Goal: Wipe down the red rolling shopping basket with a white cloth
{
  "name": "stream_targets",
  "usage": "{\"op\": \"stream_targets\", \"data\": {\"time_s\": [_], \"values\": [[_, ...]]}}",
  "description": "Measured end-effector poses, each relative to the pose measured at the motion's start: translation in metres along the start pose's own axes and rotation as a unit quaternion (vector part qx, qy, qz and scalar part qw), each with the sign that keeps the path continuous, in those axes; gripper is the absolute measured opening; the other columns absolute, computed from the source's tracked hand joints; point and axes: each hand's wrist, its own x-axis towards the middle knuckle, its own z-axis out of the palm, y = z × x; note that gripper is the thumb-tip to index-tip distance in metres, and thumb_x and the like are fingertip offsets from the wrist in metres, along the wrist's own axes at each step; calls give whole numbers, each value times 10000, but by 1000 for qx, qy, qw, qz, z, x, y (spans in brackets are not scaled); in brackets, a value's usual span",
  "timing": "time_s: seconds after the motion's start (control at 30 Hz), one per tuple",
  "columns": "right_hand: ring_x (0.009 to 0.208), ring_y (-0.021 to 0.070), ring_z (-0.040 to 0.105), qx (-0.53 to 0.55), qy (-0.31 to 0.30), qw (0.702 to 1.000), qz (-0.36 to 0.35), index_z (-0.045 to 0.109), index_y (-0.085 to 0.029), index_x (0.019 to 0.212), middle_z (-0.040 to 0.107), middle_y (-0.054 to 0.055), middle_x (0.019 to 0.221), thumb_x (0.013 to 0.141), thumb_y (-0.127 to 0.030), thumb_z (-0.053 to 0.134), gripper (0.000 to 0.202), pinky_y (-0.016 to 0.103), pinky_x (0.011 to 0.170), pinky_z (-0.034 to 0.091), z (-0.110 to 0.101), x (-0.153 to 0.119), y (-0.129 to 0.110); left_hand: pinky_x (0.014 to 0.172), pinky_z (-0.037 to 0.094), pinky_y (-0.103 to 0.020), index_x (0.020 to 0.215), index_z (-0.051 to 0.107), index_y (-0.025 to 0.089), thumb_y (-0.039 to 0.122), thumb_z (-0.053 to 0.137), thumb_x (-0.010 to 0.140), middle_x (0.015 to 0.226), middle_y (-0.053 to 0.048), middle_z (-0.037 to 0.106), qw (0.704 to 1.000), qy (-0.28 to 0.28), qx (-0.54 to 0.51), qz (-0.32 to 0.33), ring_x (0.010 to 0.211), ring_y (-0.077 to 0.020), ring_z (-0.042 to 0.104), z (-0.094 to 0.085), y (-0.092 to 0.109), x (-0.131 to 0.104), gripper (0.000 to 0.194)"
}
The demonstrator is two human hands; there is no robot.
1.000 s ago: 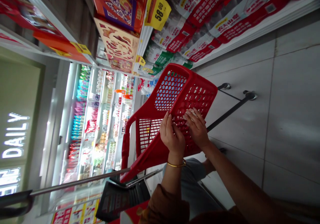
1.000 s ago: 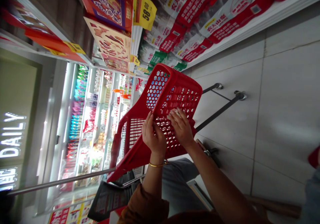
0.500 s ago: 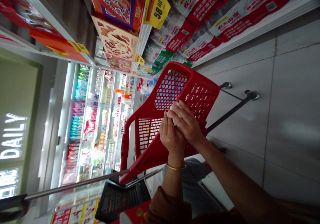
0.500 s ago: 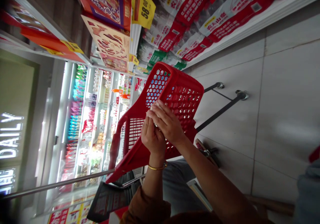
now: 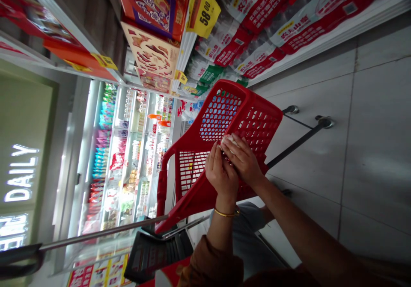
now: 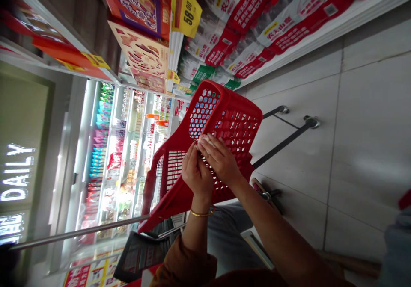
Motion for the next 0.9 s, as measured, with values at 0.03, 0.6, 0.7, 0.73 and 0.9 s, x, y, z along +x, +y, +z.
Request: {"op": "stream_targets", "data": {"time_s": [0.03, 0.6, 0.7, 0.73, 0.9], "values": [[1451, 157, 230, 4, -4, 1000, 6, 322, -261, 1468, 515, 9, 1429, 1006, -181, 361, 471, 423, 1221, 253, 1, -3, 1, 950, 522, -387, 1175, 633, 141, 115, 405, 903, 1170, -147, 683, 1000, 2, 0, -2, 1116, -208, 636, 0, 1, 1, 356], [1384, 236, 395, 36, 87, 994, 47, 334, -273, 1466, 551, 76, 1382, 934, -89, 482, 582, 495, 1117, 425, -11, -16, 11, 976, 450, -458, 1332, 502, 116, 119, 399, 905, 1329, -200, 575, 995, -86, 53, 25, 1193, -260, 573, -3, 2, 10, 439], [1404, 238, 360, 48, 79, 996, 17, 359, -238, 1456, 545, 85, 1383, 950, -117, 462, 530, 485, 1129, 412, -20, 7, 3, 969, 455, -453, 1298, 535, 107, 118, 393, 904, 1235, -188, 641, 997, -75, 30, 20, 1121, -247, 610, -1, 3, 8, 420], [1412, 233, 343, 47, 67, 997, 1, 385, -229, 1441, 554, 79, 1375, 959, -137, 453, 495, 477, 1142, 398, -22, 15, 0, 971, 458, -446, 1274, 555, 103, 115, 387, 905, 1202, -184, 658, 997, -68, 17, 17, 1107, -241, 616, 0, 4, 7, 405], [1404, 217, 353, 11, -34, 998, -44, 553, -193, 1302, 605, 53, 1319, 995, -213, 389, 348, 441, 1167, 357, -26, 39, -3, 992, 466, -430, 1274, 560, 112, 114, 388, 906, 1211, -179, 654, 999, -42, -15, 5, 1149, -231, 604, 1, 8, 4, 406]]}}
